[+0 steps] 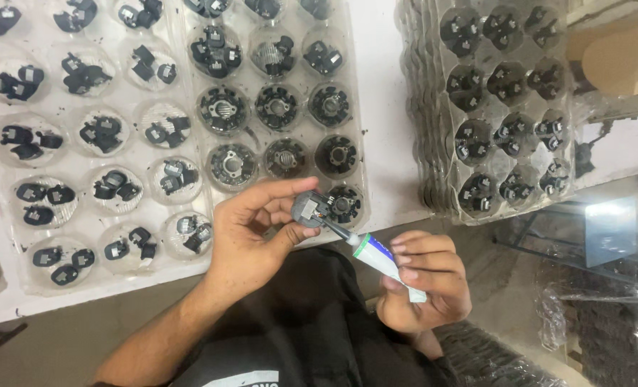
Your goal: The person picks small black plastic components one at a time from molded trays on a workbench and applies adhesive to each with a squeeze tube, then places the treated component back into the tray. They work through the tray repeatedly, handling the tube and components by hand.
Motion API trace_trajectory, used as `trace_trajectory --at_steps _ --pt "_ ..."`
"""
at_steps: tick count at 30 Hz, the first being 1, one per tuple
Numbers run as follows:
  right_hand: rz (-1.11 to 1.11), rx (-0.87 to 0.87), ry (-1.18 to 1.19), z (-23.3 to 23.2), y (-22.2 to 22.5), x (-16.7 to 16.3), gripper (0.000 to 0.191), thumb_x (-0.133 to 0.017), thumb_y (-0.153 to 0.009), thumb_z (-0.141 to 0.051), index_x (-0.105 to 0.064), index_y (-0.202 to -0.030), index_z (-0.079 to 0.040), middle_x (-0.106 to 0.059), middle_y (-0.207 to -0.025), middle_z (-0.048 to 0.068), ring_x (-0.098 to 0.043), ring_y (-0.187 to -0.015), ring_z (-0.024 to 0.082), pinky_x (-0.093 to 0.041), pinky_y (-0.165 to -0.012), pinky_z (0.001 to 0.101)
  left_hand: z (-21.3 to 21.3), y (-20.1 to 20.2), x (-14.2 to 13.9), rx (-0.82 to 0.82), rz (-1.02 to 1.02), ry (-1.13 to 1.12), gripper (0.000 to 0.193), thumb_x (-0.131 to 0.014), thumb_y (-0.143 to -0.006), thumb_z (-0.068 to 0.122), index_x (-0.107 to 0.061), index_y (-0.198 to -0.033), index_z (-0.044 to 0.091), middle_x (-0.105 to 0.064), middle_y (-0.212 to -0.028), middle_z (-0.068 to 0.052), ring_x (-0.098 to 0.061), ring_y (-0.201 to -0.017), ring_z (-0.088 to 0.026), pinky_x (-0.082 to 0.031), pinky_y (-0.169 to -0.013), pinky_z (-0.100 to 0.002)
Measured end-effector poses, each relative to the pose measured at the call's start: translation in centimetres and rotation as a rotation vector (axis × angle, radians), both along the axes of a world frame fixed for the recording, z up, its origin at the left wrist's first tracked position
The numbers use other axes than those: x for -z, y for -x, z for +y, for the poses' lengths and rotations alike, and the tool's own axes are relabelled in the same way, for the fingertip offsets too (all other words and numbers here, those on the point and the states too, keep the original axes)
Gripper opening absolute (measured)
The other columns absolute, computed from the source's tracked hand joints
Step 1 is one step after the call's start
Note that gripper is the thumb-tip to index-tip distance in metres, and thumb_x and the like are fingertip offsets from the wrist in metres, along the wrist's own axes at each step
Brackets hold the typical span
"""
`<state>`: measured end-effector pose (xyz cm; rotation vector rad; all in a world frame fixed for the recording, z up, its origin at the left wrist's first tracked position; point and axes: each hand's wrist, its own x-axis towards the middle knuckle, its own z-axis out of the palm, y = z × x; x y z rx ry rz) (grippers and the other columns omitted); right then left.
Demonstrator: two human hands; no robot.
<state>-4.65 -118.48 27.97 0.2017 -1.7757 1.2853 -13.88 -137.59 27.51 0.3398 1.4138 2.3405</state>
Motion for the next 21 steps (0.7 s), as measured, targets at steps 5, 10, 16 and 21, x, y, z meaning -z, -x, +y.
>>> trace_trajectory --at_steps 5,10,16,21 --pt "-0.007 -0.021 -0.035 0.3 0.1 0.2 0.019 -0.077 -0.086 -0.002 -0.061 -0.095 -0.004 -0.063 -0.090 0.010 -0.065 -0.084 0.021 -0.064 -0.071 0.0373 -0.2 -0.3 -0.6 -0.007 0.002 -0.012 0.048 -0.067 -0.091 -0.021 -0.064 -0.135 -0.002 -0.070 -0.111 -0.008 -0.071 -0.099 -0.013 -0.062 -0.091 -0.028" --pt "-0.006 -0.027 -0.055 0.8 0.4 0.0 0.021 -0.077 -0.083 0.002 -0.061 -0.095 -0.003 -0.063 -0.088 0.009 -0.065 -0.082 0.020 -0.064 -0.067 0.0339 -0.2 -0.5 -0.9 0.019 -0.016 0.044 0.047 -0.069 -0.090 -0.020 -0.066 -0.133 -0.002 -0.070 -0.113 -0.008 -0.072 -0.101 -0.013 -0.062 -0.092 -0.028" --pt "-0.030 -0.031 -0.047 1.2 0.3 -0.2 0.021 -0.076 -0.084 0.006 -0.060 -0.094 -0.004 -0.063 -0.088 0.009 -0.065 -0.081 0.018 -0.065 -0.066 0.0330 0.1 -0.7 -0.5 0.044 -0.042 0.030 0.049 -0.070 -0.089 -0.019 -0.065 -0.135 -0.002 -0.071 -0.114 -0.008 -0.072 -0.102 -0.012 -0.062 -0.093 -0.028" --pt "-0.011 -0.010 -0.021 1.1 0.3 0.1 0.021 -0.076 -0.084 0.004 -0.060 -0.093 -0.004 -0.063 -0.087 0.008 -0.064 -0.081 0.017 -0.065 -0.065 0.0324 0.5 -0.9 0.1 0.041 -0.052 0.000 0.049 -0.070 -0.091 -0.019 -0.063 -0.137 -0.002 -0.073 -0.115 -0.008 -0.072 -0.104 -0.012 -0.062 -0.095 -0.029"
